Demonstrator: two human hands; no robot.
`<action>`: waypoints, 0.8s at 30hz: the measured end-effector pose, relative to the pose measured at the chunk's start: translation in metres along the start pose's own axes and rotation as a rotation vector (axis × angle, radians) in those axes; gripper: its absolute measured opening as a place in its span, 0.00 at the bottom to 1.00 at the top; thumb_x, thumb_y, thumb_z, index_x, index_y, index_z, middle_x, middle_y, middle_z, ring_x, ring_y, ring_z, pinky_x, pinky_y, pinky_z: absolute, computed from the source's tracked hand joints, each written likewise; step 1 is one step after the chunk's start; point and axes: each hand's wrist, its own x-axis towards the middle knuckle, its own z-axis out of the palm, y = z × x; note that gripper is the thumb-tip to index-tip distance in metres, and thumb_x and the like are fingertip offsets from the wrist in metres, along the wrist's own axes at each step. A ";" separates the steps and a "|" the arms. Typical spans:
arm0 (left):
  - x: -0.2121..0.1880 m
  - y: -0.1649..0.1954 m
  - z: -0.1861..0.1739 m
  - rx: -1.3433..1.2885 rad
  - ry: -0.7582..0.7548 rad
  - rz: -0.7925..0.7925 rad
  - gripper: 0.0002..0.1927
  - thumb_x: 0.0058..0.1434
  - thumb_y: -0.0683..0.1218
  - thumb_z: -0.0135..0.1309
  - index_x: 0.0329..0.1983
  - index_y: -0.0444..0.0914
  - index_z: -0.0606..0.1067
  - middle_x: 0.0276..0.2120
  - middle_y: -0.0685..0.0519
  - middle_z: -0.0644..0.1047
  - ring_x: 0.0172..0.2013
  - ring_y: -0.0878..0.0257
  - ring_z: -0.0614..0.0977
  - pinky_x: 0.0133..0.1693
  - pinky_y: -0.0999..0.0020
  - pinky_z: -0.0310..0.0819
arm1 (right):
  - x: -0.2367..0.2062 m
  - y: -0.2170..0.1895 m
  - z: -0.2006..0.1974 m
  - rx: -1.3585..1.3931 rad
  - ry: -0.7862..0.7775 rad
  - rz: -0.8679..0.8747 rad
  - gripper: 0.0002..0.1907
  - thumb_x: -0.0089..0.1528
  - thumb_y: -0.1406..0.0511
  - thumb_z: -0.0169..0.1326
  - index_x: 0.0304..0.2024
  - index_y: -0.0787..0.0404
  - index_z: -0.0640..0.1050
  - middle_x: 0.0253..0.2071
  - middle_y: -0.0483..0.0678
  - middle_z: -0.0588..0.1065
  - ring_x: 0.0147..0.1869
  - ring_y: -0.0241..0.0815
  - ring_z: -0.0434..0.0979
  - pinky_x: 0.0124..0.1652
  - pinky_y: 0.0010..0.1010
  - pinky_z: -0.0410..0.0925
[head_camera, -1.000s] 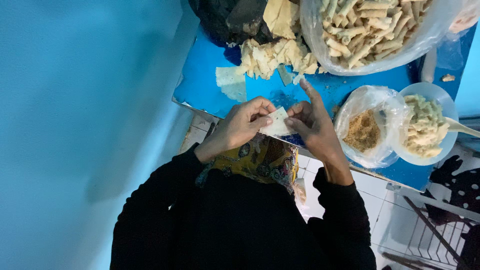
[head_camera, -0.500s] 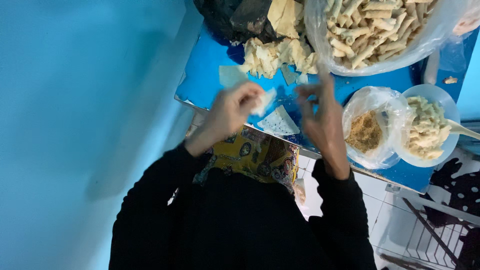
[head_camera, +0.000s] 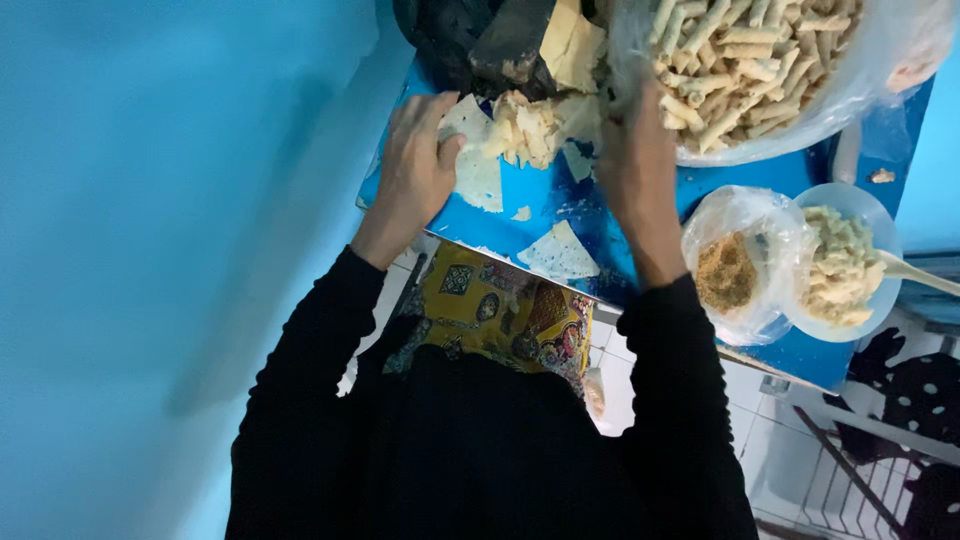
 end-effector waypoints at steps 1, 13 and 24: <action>-0.001 0.002 0.000 0.037 0.027 -0.017 0.20 0.69 0.39 0.56 0.63 0.31 0.71 0.55 0.40 0.72 0.56 0.43 0.71 0.55 0.47 0.69 | -0.001 0.001 -0.008 0.095 -0.017 0.063 0.28 0.70 0.76 0.54 0.69 0.64 0.59 0.49 0.62 0.80 0.50 0.58 0.84 0.46 0.42 0.75; 0.015 0.072 0.047 -0.752 -0.275 -0.266 0.22 0.68 0.44 0.57 0.64 0.36 0.68 0.47 0.47 0.80 0.42 0.54 0.84 0.42 0.61 0.81 | -0.008 -0.034 -0.045 0.971 -0.169 0.326 0.36 0.67 0.82 0.51 0.75 0.64 0.56 0.45 0.52 0.75 0.46 0.46 0.80 0.46 0.36 0.77; 0.011 0.065 0.037 -0.144 -0.146 -0.006 0.13 0.67 0.40 0.56 0.53 0.33 0.73 0.46 0.41 0.79 0.46 0.44 0.81 0.46 0.50 0.76 | 0.003 -0.014 0.005 -0.293 0.033 -0.217 0.38 0.61 0.77 0.54 0.72 0.61 0.57 0.51 0.64 0.75 0.47 0.64 0.81 0.43 0.49 0.75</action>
